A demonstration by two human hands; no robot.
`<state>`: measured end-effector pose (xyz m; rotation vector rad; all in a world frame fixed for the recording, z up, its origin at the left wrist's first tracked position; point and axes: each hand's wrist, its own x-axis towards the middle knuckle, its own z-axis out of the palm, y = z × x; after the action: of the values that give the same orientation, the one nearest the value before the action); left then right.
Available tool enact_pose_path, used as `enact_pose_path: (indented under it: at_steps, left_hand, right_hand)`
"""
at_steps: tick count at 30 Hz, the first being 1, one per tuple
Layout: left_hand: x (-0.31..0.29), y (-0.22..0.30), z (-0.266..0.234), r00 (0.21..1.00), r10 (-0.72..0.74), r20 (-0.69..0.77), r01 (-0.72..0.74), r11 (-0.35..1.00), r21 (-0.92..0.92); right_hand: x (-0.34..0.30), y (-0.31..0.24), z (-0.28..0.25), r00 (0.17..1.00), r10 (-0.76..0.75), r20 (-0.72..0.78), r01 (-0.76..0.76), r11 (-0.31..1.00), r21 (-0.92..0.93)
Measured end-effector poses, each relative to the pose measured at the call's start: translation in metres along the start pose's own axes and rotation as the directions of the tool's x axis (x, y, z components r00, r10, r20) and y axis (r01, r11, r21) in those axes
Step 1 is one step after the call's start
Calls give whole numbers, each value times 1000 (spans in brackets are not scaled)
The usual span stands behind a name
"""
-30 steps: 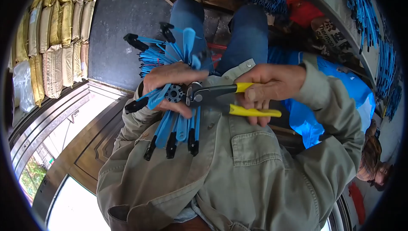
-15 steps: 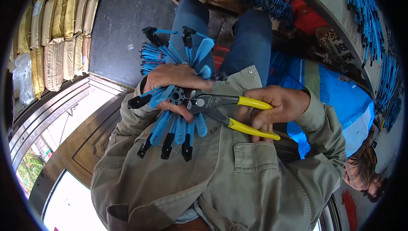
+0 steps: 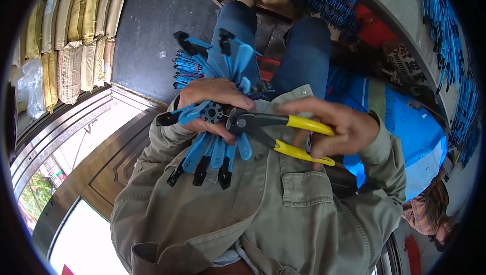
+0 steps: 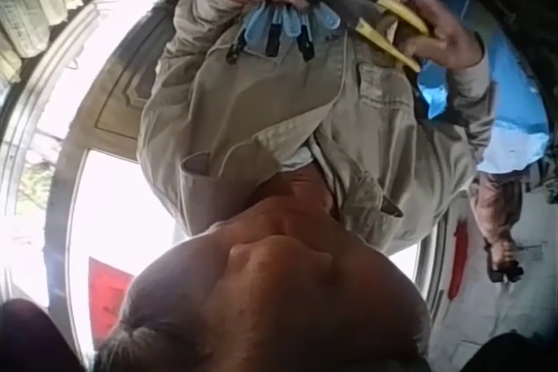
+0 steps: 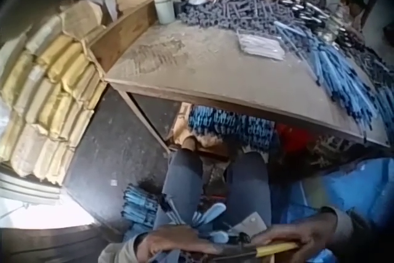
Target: The person assembles small blue rod components by hand, using a crimping tool to connect them with plastic components and connectors.
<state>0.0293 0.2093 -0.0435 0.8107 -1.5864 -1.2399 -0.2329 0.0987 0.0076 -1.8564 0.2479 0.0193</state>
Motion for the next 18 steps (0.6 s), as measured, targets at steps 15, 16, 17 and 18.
enact_pose_path:
  at_steps: [15, 16, 17, 18]
  left_hand:
    - [-12, 5, 23, 938, -43, -343, 115, 974, 195]
    - [-13, 5, 23, 934, -41, -354, 118, 973, 199]
    - [-14, 5, 23, 931, -41, -364, 122, 972, 203]
    - [-14, 5, 24, 929, -39, -367, 121, 972, 203]
  right_hand:
    - [20, -3, 30, 954, -76, -290, -186, 611, -770]
    - [22, 1, 32, 948, -102, -301, -175, 624, -762]
    - [24, 4, 34, 941, -127, -313, -164, 637, -753]
    - [25, 7, 35, 933, -153, -325, -153, 650, -744]
